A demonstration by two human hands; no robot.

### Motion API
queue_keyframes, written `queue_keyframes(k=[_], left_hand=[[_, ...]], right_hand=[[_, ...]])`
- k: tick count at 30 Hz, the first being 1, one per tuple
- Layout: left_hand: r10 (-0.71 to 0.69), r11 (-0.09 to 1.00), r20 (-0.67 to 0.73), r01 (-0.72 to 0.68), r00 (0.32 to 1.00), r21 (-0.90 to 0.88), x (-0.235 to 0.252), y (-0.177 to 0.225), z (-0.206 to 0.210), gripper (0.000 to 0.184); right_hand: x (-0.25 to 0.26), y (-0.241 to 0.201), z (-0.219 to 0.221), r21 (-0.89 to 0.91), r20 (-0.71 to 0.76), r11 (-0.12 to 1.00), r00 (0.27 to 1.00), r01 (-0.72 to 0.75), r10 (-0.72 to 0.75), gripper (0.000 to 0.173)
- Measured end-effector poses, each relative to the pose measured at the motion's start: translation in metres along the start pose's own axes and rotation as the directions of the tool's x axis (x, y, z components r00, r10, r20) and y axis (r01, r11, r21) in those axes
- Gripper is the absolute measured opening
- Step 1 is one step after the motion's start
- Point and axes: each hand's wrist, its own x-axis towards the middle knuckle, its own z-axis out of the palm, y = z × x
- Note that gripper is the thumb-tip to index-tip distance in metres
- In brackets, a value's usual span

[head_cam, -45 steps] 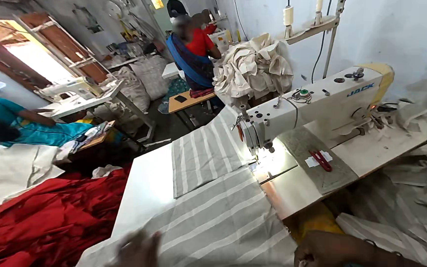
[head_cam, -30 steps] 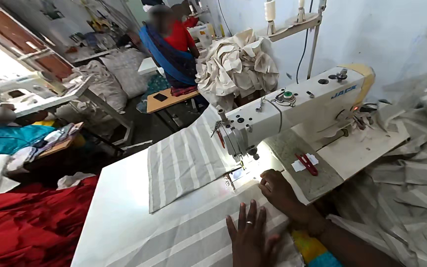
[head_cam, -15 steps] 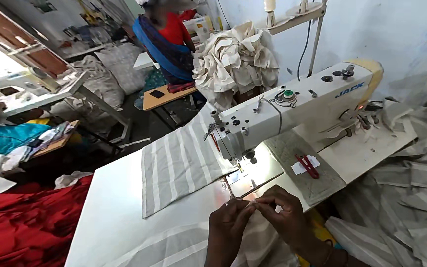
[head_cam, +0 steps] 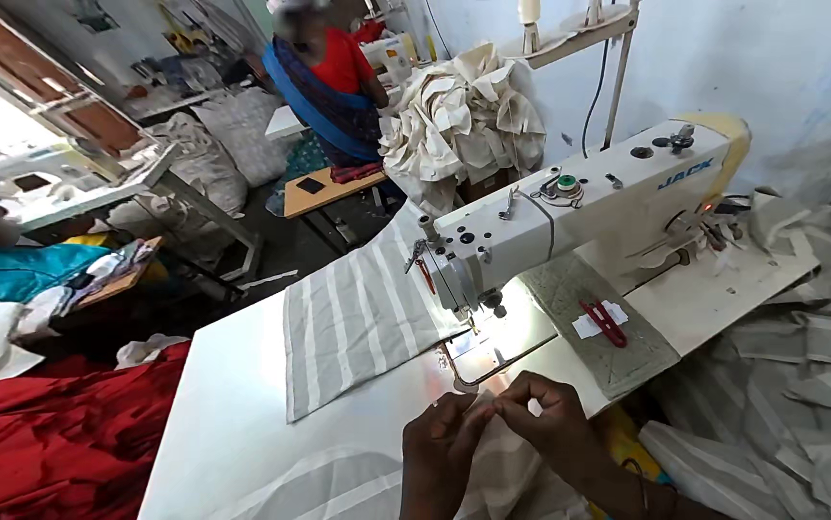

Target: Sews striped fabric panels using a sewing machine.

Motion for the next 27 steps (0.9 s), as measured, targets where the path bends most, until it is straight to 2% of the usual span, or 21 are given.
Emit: queue_keyframes(k=[1,2,3,4,5,6,7,9,10,11,12,13,15,17,18,20,21,23,25,26,27], left_hand=[[-0.027,0.999,0.014,0.026,1.000,0.018,-0.001,0.000,-0.002,0.016],[-0.040,0.999,0.040,0.040,0.998,0.017,-0.001,0.000,-0.004,0.015],[-0.047,0.999,0.065,0.047,0.997,0.005,-0.001,0.000,-0.005,0.016],[-0.052,0.998,0.086,0.054,0.995,-0.016,-0.001,0.000,-0.006,0.018],[-0.057,0.997,0.100,0.062,0.993,-0.054,0.001,-0.001,-0.006,0.020],[-0.069,0.991,0.102,0.080,0.992,-0.109,0.003,-0.002,-0.006,0.020],[-0.081,0.983,0.097,0.096,0.992,-0.155,0.007,-0.003,-0.006,0.020],[-0.094,0.990,0.079,0.101,0.992,-0.096,0.022,-0.010,-0.006,0.018],[-0.086,0.994,0.065,0.082,0.994,0.072,0.034,-0.018,-0.006,0.018],[-0.081,0.959,0.056,0.063,0.995,0.275,0.046,-0.030,-0.004,0.019],[-0.097,0.910,0.074,0.058,0.993,0.410,0.057,-0.044,-0.001,0.020],[-0.128,0.871,0.098,0.064,0.987,0.487,0.065,-0.058,0.004,0.020],[-0.083,0.817,0.108,0.006,0.991,0.576,0.067,-0.084,0.019,0.017],[0.034,0.791,0.091,-0.082,0.995,0.606,0.058,-0.099,0.035,0.013],[0.091,0.774,0.072,-0.117,0.993,0.622,0.054,-0.102,0.040,0.014],[0.143,0.754,0.063,-0.150,0.988,0.640,0.052,-0.103,0.040,0.024],[0.162,0.747,0.069,-0.167,0.984,0.644,0.052,-0.103,0.039,0.029],[0.205,0.730,0.083,-0.209,0.975,0.651,0.052,-0.106,0.039,0.028],[0.225,0.716,0.080,-0.221,0.971,0.662,0.050,-0.107,0.041,0.025],[0.215,0.711,0.080,-0.212,0.973,0.670,0.049,-0.108,0.040,0.027],[0.197,0.709,0.079,-0.198,0.977,0.677,0.049,-0.109,0.038,0.027]], right_hand=[[-0.001,0.007,0.004,-0.196,-0.071,0.968,0.982,0.158,-0.175,0.009],[-0.002,0.013,0.005,-0.410,-0.079,0.862,0.929,0.299,-0.360,0.007],[-0.004,0.017,0.005,-0.568,-0.020,0.715,0.862,0.408,-0.507,0.007],[-0.005,0.019,0.003,-0.646,0.061,0.588,0.801,0.486,-0.596,0.009],[-0.007,0.020,0.000,-0.671,0.131,0.511,0.764,0.538,-0.632,0.011],[-0.008,0.021,-0.001,-0.663,0.173,0.494,0.757,0.562,-0.630,0.014],[-0.009,0.023,-0.003,-0.636,0.189,0.533,0.782,0.558,-0.593,0.018],[-0.017,0.030,-0.007,-0.541,0.176,0.731,0.906,0.416,-0.385,0.032],[-0.023,0.034,-0.010,-0.493,0.152,0.823,0.960,0.281,-0.236,0.039],[-0.031,0.036,-0.014,-0.496,0.140,0.855,0.986,0.152,-0.094,0.042],[-0.041,0.034,-0.018,-0.553,0.136,0.829,0.991,0.084,-0.009,0.042],[-0.052,0.030,-0.022,-0.640,0.148,0.764,0.989,0.081,0.020,0.040],[-0.073,0.027,-0.029,-0.817,0.232,0.532,0.972,0.222,-0.050,0.038],[-0.085,0.027,-0.037,-0.865,0.382,0.352,0.924,0.358,-0.002,0.043],[-0.085,0.030,-0.041,-0.856,0.420,0.341,0.907,0.389,0.020,0.042],[-0.067,0.031,-0.046,-0.821,0.392,0.459,0.919,0.338,0.025,0.029],[-0.052,0.031,-0.046,-0.795,0.338,0.541,0.941,0.274,0.019,0.034],[-0.018,0.038,-0.034,-0.756,0.233,0.635,0.972,0.161,0.031,0.039],[0.007,0.044,-0.010,-0.785,0.188,0.616,0.971,0.060,0.145,0.038],[0.014,0.049,0.003,-0.815,0.166,0.576,0.976,0.055,0.142,0.036],[0.018,0.056,0.013,-0.839,0.140,0.537,0.987,0.080,0.072,0.030]])
